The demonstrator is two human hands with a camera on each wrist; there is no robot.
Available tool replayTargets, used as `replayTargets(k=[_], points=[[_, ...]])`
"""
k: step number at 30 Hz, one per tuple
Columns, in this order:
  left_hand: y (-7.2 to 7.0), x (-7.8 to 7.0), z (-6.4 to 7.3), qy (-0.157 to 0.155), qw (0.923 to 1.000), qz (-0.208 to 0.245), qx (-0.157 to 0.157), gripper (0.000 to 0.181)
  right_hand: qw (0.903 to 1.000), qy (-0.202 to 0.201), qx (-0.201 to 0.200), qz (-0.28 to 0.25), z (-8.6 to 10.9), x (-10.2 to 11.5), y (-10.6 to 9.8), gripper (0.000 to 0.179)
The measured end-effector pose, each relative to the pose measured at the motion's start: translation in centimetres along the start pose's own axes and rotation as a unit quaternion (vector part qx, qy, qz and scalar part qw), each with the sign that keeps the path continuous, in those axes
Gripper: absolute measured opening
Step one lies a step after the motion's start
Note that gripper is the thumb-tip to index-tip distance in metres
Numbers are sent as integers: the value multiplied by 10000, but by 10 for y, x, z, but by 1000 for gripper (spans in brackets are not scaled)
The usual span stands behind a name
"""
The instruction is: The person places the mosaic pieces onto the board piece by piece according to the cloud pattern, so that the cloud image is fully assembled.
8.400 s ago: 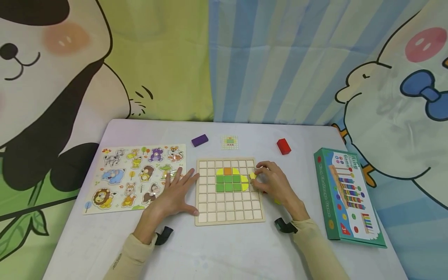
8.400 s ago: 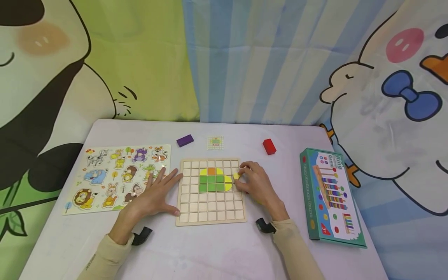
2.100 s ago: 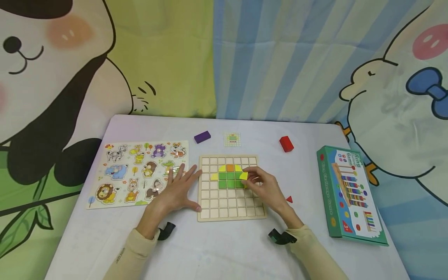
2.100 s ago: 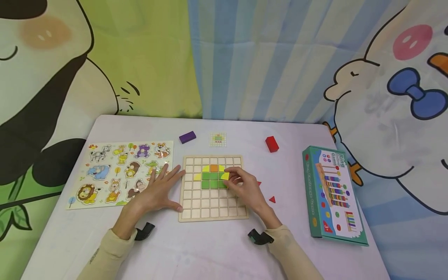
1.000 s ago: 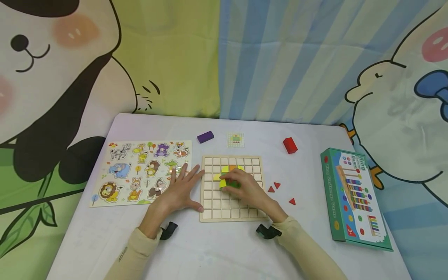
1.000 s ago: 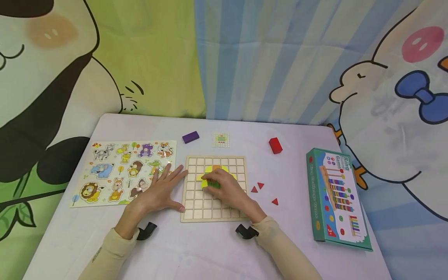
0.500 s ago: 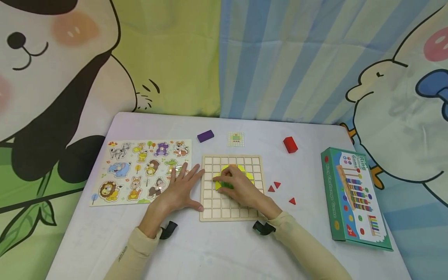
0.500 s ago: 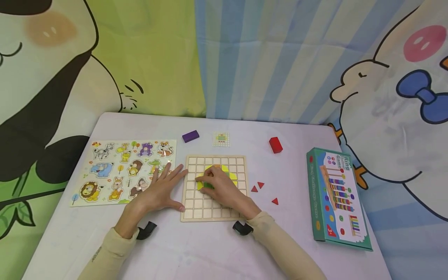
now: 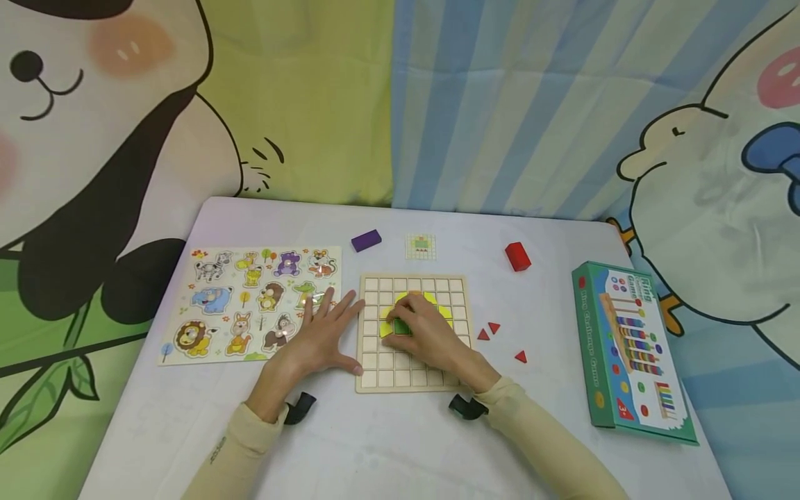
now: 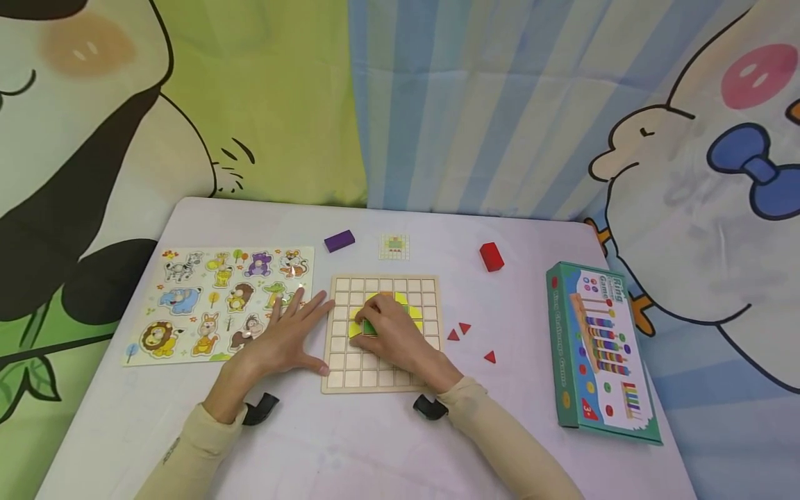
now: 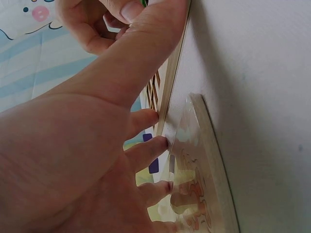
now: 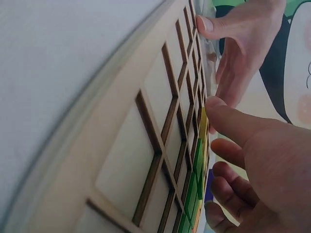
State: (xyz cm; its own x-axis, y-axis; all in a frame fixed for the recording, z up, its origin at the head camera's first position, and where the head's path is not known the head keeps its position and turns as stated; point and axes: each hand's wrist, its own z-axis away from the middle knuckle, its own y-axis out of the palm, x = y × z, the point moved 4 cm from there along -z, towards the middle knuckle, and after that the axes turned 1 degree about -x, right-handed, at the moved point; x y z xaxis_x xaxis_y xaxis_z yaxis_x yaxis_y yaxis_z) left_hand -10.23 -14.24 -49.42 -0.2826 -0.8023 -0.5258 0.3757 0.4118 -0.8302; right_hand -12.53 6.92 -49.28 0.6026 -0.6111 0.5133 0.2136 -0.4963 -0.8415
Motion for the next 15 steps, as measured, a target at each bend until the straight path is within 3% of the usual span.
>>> replayTargets(k=[7, 15], points=[[1, 1, 0, 53, 9999, -86, -17, 123, 9984, -47, -33, 556, -3, 2, 3, 28], [2, 2, -1, 14, 9999, -103, 6, 124, 9980, -121, -68, 615, -4, 5, 4, 24]])
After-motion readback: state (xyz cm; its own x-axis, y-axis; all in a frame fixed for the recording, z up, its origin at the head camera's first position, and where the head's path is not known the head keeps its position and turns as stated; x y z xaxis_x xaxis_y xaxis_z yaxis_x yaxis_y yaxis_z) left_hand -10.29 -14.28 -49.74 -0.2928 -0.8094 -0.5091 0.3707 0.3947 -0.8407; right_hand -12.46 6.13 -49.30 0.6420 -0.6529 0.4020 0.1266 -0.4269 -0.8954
